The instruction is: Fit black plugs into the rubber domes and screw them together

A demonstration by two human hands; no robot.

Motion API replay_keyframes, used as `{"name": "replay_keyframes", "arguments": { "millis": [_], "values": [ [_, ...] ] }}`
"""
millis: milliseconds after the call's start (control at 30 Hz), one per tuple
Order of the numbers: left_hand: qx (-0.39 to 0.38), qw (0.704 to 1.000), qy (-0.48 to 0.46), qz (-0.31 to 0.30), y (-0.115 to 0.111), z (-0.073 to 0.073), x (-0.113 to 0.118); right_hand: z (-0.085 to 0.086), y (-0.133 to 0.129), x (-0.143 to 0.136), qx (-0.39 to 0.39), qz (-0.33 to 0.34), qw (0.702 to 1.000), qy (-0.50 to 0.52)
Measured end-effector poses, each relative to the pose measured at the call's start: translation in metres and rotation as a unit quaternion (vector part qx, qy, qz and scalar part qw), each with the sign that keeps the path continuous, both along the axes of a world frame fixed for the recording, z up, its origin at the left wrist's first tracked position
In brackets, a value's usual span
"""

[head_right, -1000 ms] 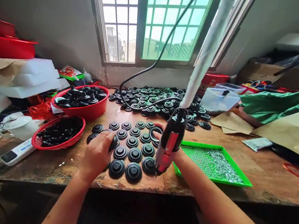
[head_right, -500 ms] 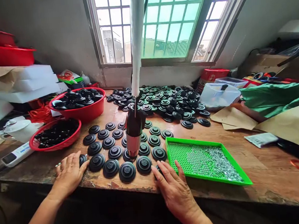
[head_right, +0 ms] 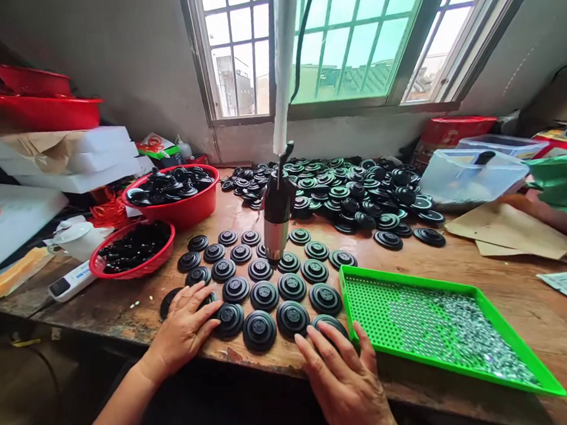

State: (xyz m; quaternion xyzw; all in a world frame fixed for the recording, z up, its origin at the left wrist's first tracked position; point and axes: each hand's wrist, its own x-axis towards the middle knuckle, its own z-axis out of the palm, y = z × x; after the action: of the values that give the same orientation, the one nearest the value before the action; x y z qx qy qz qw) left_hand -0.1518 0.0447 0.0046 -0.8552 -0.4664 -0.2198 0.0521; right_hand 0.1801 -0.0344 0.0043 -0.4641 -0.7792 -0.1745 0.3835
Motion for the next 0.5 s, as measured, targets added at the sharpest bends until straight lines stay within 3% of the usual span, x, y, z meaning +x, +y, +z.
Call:
{"name": "replay_keyframes", "arguments": {
  "millis": [133, 233, 300, 500],
  "values": [
    [0.013, 1.0, 0.009, 0.015, -0.003, 0.009, 0.016, -0.001, 0.0, -0.006, -0.006, 0.016, 1.0, -0.001],
    [-0.006, 0.999, -0.003, -0.047, -0.008, 0.014, 0.029, -0.006, 0.0, -0.006, -0.005, 0.017, 1.0, 0.001],
    [-0.022, 0.997, -0.01, -0.072, -0.011, 0.012, 0.038, -0.01, 0.0, -0.005, -0.008, 0.017, 1.0, 0.011],
    [-0.03, 0.996, -0.032, -0.073, -0.02, 0.003, 0.046, -0.02, 0.001, -0.004, -0.016, 0.023, 0.999, 0.046]
  ]
}}
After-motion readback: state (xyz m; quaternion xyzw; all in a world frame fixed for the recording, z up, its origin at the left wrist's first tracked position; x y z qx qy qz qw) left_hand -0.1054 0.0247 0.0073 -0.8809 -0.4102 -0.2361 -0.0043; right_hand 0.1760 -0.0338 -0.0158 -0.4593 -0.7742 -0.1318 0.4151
